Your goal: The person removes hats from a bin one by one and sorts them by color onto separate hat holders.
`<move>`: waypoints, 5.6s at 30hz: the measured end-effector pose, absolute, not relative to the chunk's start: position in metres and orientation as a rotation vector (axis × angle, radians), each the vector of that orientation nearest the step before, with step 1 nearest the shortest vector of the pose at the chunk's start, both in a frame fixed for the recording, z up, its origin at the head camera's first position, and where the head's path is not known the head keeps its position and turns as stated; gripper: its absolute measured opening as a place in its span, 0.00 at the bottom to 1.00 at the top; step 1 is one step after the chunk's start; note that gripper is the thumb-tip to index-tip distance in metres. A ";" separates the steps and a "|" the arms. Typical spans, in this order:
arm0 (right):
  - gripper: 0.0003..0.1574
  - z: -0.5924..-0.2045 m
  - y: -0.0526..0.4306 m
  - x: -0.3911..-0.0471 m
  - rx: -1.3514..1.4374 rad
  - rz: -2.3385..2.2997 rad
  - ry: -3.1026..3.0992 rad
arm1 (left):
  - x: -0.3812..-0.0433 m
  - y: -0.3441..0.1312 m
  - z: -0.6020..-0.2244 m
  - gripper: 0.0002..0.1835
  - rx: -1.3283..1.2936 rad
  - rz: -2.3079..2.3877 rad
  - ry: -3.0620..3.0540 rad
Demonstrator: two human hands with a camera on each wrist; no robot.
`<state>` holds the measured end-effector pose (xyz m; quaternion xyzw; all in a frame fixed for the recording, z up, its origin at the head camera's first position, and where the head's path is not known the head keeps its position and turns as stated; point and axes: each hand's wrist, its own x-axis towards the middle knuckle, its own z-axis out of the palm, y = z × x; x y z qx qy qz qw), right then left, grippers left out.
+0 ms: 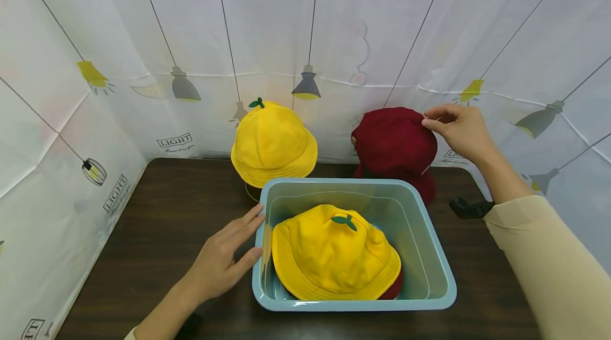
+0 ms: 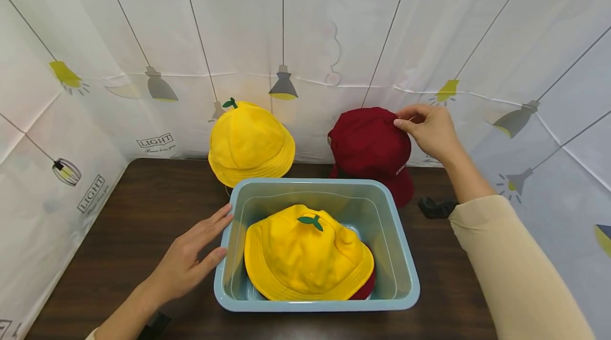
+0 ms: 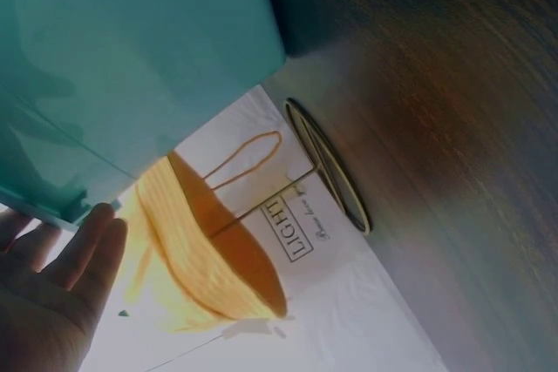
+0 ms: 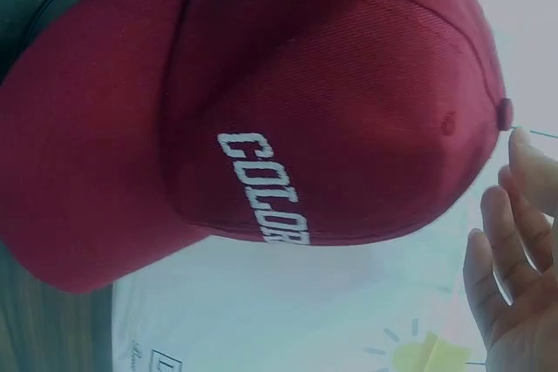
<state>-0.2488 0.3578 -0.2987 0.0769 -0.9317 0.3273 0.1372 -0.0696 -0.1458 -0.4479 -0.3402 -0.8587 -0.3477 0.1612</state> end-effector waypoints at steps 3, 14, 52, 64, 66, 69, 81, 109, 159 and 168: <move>0.21 -0.295 0.358 -0.246 0.233 0.930 -2.694 | -0.070 -0.146 -0.448 0.34 -0.972 -0.993 -2.447; 0.23 -0.279 0.351 -0.228 0.251 0.924 -2.657 | -0.069 -0.145 -0.448 0.34 -0.967 -1.009 -2.444; 0.25 -0.271 0.301 -0.170 0.766 0.714 -2.627 | -0.068 -0.144 -0.448 0.33 -0.959 -1.021 -2.448; 0.28 -0.279 0.291 -0.163 0.931 0.663 -2.653 | -0.069 -0.145 -0.449 0.33 -0.961 -1.039 -2.450; 0.28 -0.281 0.289 -0.163 0.948 0.673 -2.668 | -0.069 -0.144 -0.450 0.34 -0.966 -1.036 -2.441; 0.29 -0.283 0.284 -0.161 0.973 0.684 -2.708 | -0.069 -0.144 -0.451 0.34 -0.969 -1.030 -2.429; 0.39 -0.288 0.265 -0.152 1.041 0.775 -2.870 | -0.069 -0.145 -0.451 0.33 -0.964 -1.032 -2.435; 0.48 -0.317 0.228 -0.152 1.233 0.867 -3.172 | -0.069 -0.144 -0.450 0.33 -0.958 -1.047 -2.443; 0.14 -0.321 0.230 -0.145 1.289 1.149 -2.971 | -0.067 -0.142 -0.449 0.33 -0.942 -1.062 -2.452; 0.15 -0.301 0.235 -0.142 1.245 1.112 -2.899 | -0.068 -0.142 -0.450 0.35 -0.967 -1.019 -2.436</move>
